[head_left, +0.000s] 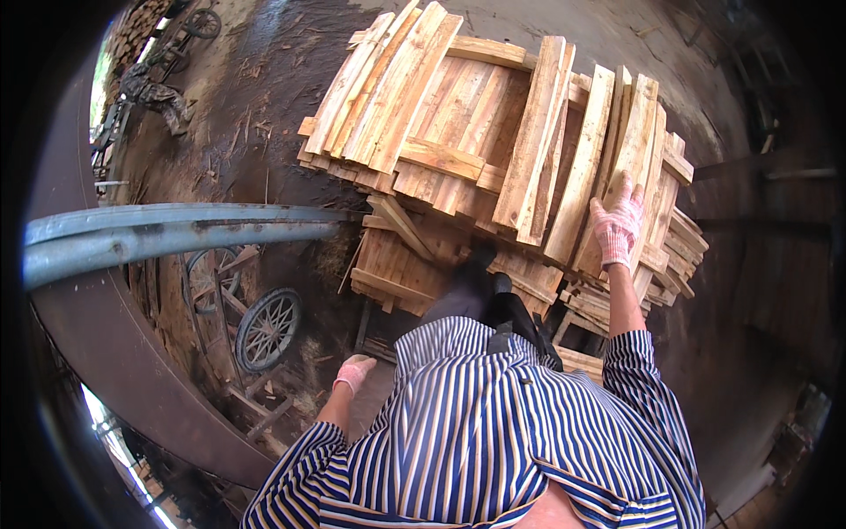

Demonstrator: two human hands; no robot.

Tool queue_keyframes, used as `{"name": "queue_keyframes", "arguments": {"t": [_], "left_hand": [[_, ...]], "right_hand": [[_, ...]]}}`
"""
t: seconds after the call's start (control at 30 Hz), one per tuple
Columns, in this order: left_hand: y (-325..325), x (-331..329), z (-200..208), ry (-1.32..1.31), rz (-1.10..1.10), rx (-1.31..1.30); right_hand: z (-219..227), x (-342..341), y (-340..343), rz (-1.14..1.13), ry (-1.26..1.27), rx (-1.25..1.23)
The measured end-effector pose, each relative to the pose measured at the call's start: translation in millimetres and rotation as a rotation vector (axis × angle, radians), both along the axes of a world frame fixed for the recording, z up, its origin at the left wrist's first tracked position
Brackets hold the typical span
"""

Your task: The person repeatedly picks up small wooden planks from a large pile and stacks them onto a wooden pallet. They arrange the planks in neat rows, building up the stack layer by layer.

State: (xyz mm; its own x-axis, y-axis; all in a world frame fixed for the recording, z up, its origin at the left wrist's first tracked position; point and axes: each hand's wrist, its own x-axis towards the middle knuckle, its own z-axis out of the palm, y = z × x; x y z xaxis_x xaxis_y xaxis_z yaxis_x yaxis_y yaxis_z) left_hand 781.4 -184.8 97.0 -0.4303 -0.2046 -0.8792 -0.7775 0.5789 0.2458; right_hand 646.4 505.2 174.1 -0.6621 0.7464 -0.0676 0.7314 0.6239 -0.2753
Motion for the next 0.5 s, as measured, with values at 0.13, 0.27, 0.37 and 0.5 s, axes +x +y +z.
{"name": "queue_keyframes", "arguments": {"t": [0.13,0.27,0.37,0.5], "left_hand": [[44,-28,-7,0.119,0.045,0.250],[73,-111,-16,0.230,-0.076,0.141],[79,-181,-25,0.427,-0.104,0.160],[160,-279,-38,0.545,-0.234,0.118]], "right_hand": [[1,4,-1,-0.020,0.001,-0.005],[-2,2,4,-0.019,0.025,0.014],[-3,-8,-10,-0.005,0.001,0.019],[-7,3,5,-0.047,0.040,0.064]]}}
